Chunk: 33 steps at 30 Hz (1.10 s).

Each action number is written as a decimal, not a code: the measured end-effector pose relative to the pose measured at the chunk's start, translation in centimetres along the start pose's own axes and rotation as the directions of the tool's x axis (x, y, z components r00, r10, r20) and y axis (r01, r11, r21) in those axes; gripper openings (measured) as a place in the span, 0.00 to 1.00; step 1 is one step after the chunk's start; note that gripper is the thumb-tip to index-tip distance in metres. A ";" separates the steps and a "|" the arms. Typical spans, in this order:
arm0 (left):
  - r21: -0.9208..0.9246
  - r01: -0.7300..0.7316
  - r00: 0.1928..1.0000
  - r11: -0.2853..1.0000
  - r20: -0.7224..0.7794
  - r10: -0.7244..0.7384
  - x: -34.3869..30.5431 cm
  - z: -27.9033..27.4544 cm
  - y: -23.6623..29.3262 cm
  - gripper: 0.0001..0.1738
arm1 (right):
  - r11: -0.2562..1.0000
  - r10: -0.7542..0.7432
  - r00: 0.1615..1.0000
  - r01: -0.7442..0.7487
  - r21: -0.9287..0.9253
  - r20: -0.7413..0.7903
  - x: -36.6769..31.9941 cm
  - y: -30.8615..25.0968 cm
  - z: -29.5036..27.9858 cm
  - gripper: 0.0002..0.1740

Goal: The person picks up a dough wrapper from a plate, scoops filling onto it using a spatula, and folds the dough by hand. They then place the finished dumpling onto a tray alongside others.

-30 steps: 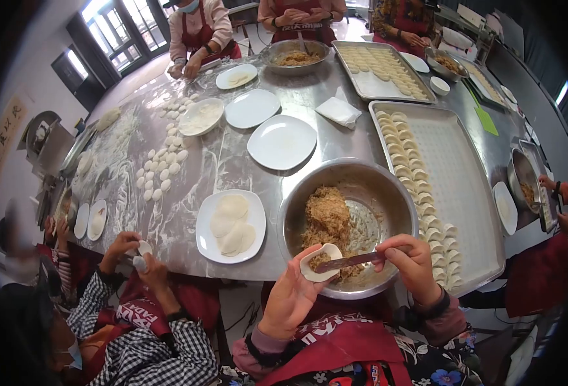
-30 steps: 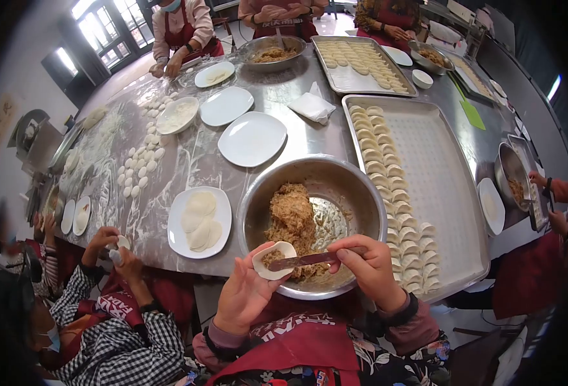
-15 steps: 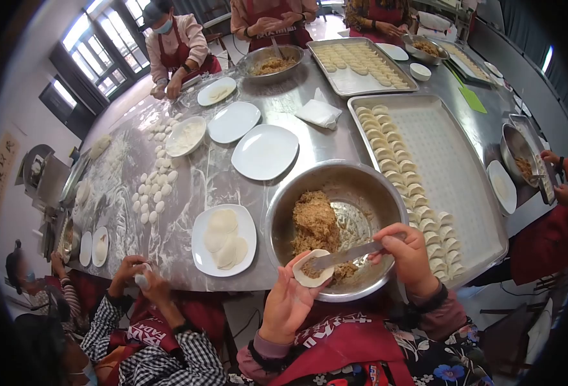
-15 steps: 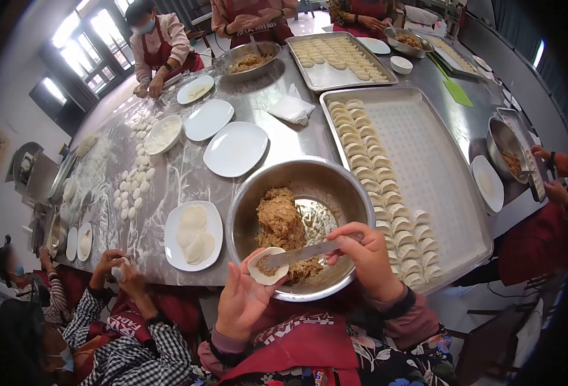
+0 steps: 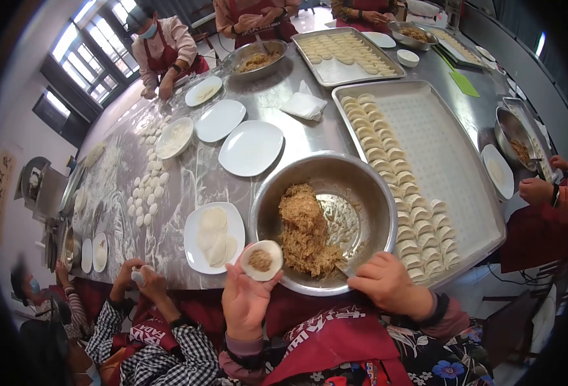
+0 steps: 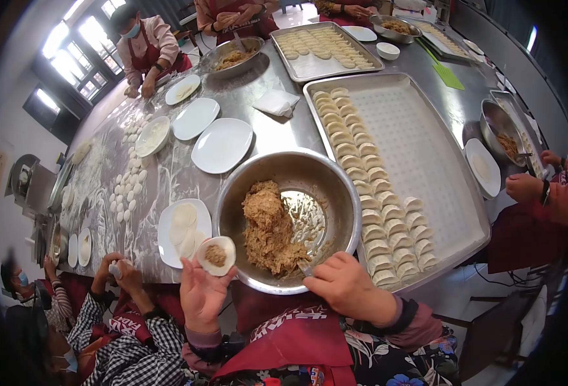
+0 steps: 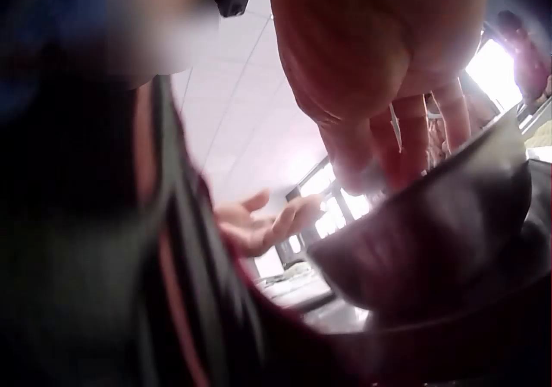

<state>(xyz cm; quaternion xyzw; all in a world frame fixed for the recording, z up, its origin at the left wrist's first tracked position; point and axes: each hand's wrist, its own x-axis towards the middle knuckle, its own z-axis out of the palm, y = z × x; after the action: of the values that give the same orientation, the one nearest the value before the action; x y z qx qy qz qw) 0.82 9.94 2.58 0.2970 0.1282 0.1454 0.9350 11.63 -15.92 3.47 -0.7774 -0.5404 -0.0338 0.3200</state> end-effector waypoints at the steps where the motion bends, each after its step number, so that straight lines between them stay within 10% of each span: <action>1: 0.005 0.059 0.998 0.998 0.028 -0.059 0.2 0.6 -0.4 0.35 | 0.997 -0.044 0.999 0.045 -0.062 0.014 0.0 -0.3 0.6 0.11; 7: 0.126 0.252 0.954 0.960 0.134 -0.268 1.6 4.0 -2.8 0.39 | 0.996 -0.044 0.979 0.058 -0.066 0.198 0.3 -1.0 -1.2 0.20; 10: 0.085 0.371 0.886 0.925 0.267 -0.379 2.0 4.2 -3.7 0.34 | 0.993 0.047 0.993 -0.058 0.104 0.112 0.7 -0.2 -2.7 0.26; 12: 0.118 0.395 0.885 0.911 0.217 -0.412 1.8 4.9 -4.4 0.36 | 0.998 0.060 0.973 -0.063 -0.007 -0.225 0.8 0.4 -2.1 0.27; 15: 0.115 0.484 0.831 0.868 0.251 -0.497 1.7 4.9 -5.0 0.37 | 0.992 -0.067 0.954 0.032 -0.122 -0.293 1.6 0.7 -0.4 0.17; 24: 0.162 0.427 0.872 0.890 0.186 -0.452 1.1 4.9 -4.6 0.31 | 0.987 -0.149 0.955 0.157 0.011 -0.255 3.8 0.4 0.5 0.06; 33: 0.437 0.284 0.906 0.853 0.169 -0.388 0.3 5.3 -5.0 0.30 | 0.875 0.130 0.987 -0.069 0.479 -0.097 6.0 0.1 1.1 0.05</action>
<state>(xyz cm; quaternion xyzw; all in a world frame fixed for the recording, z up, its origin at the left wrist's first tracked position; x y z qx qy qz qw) 3.81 3.39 3.77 0.4717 0.0862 -0.0897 0.8730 13.93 -10.44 4.97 -0.6987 -0.4702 0.0666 0.5352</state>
